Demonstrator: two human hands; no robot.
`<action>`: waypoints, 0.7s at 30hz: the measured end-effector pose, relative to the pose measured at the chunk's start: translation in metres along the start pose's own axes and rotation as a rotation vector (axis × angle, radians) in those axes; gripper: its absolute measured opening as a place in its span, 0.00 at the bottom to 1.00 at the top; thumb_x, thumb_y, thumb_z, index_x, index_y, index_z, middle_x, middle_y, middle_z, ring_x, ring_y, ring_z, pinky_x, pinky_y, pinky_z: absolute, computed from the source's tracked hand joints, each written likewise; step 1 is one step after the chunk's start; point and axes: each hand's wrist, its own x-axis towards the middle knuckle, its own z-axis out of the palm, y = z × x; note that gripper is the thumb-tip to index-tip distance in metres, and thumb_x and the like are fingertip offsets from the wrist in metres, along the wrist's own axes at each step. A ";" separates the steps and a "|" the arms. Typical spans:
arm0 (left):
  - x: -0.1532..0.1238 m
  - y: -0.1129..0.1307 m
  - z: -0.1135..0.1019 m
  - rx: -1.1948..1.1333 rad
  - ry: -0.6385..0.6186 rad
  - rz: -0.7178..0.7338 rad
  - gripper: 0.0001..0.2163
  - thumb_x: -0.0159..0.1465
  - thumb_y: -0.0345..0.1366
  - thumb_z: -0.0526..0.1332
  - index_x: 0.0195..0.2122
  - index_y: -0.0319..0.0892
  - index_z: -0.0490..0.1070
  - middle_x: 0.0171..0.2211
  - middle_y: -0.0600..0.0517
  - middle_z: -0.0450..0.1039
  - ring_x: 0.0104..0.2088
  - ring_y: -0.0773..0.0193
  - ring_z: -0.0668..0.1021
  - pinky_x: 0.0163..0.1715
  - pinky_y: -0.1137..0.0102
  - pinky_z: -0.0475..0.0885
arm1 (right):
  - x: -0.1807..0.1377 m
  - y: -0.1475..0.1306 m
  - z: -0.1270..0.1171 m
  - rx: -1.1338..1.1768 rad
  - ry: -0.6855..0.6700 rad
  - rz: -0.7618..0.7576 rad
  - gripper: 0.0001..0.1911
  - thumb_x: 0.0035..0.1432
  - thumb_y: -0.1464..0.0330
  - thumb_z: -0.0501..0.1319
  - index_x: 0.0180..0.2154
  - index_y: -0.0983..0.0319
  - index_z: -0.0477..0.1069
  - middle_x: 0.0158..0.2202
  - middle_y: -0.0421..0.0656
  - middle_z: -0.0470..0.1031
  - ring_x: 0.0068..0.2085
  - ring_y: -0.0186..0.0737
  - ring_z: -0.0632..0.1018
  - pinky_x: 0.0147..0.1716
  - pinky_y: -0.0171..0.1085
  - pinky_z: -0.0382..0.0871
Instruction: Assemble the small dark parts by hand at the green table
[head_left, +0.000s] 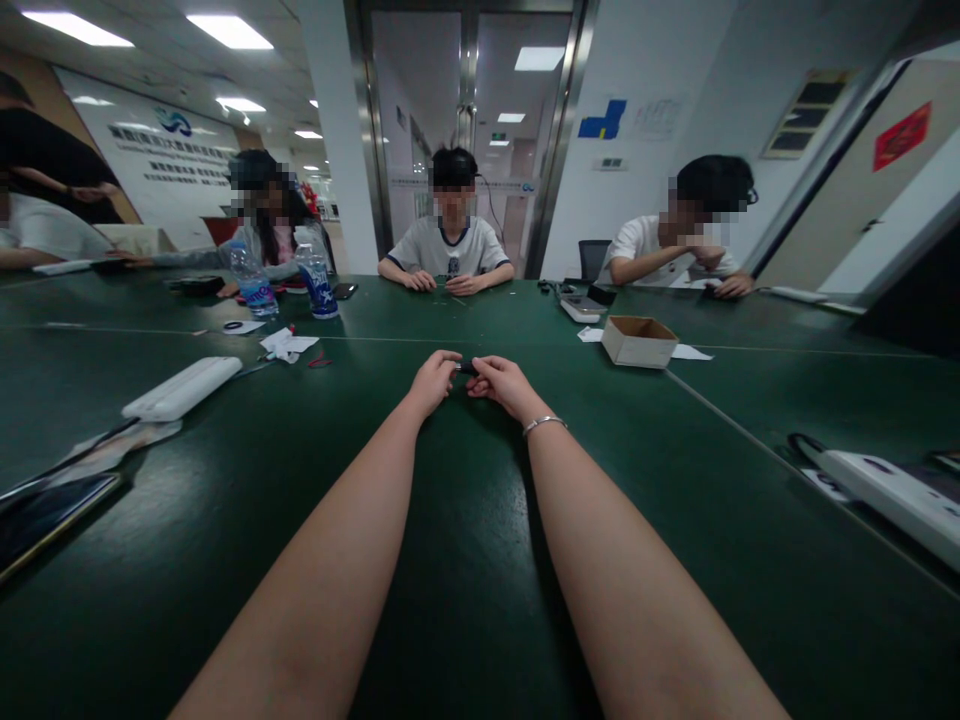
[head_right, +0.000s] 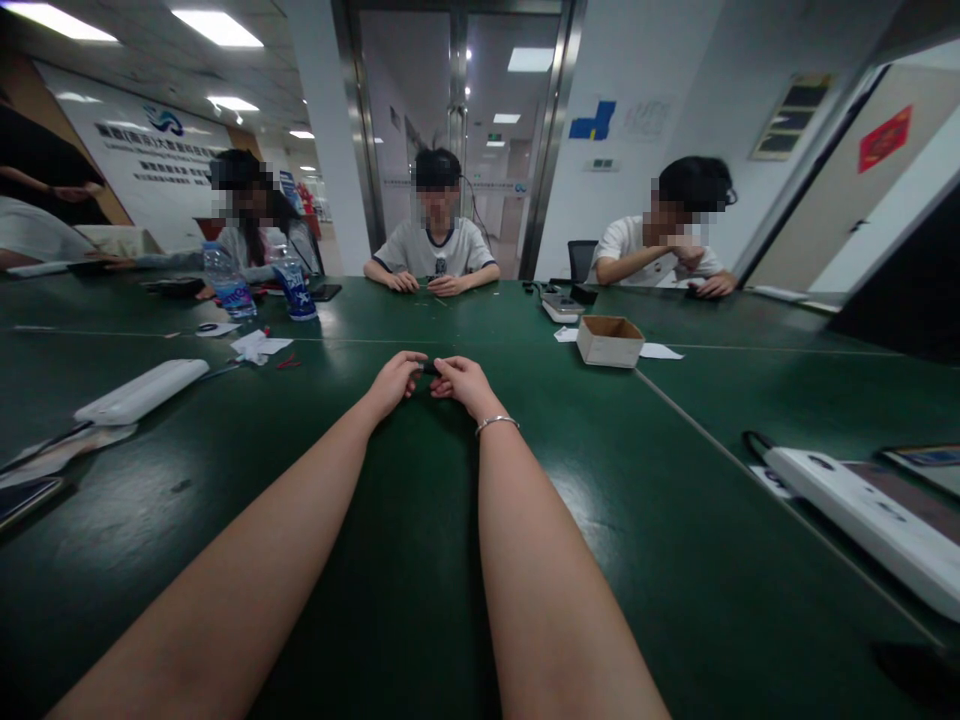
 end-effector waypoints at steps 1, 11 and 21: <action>0.000 0.001 0.000 -0.004 -0.002 0.000 0.11 0.63 0.34 0.51 0.43 0.40 0.70 0.23 0.55 0.63 0.19 0.72 0.64 0.18 0.77 0.58 | 0.000 0.000 0.000 0.000 0.003 0.002 0.07 0.64 0.69 0.61 0.34 0.65 0.68 0.19 0.41 0.73 0.18 0.30 0.74 0.24 0.28 0.75; 0.001 -0.001 0.000 0.023 -0.002 0.013 0.11 0.64 0.34 0.51 0.42 0.40 0.70 0.23 0.55 0.63 0.20 0.71 0.65 0.17 0.78 0.59 | 0.000 -0.001 0.001 0.003 0.000 0.005 0.06 0.66 0.72 0.57 0.34 0.65 0.67 0.19 0.40 0.73 0.18 0.29 0.72 0.25 0.29 0.76; 0.003 -0.003 0.000 0.022 0.028 0.012 0.09 0.62 0.34 0.54 0.42 0.40 0.70 0.27 0.54 0.66 0.22 0.71 0.67 0.18 0.77 0.62 | 0.000 -0.001 0.001 -0.003 0.019 0.017 0.04 0.65 0.71 0.58 0.35 0.65 0.67 0.19 0.40 0.73 0.18 0.30 0.74 0.24 0.29 0.75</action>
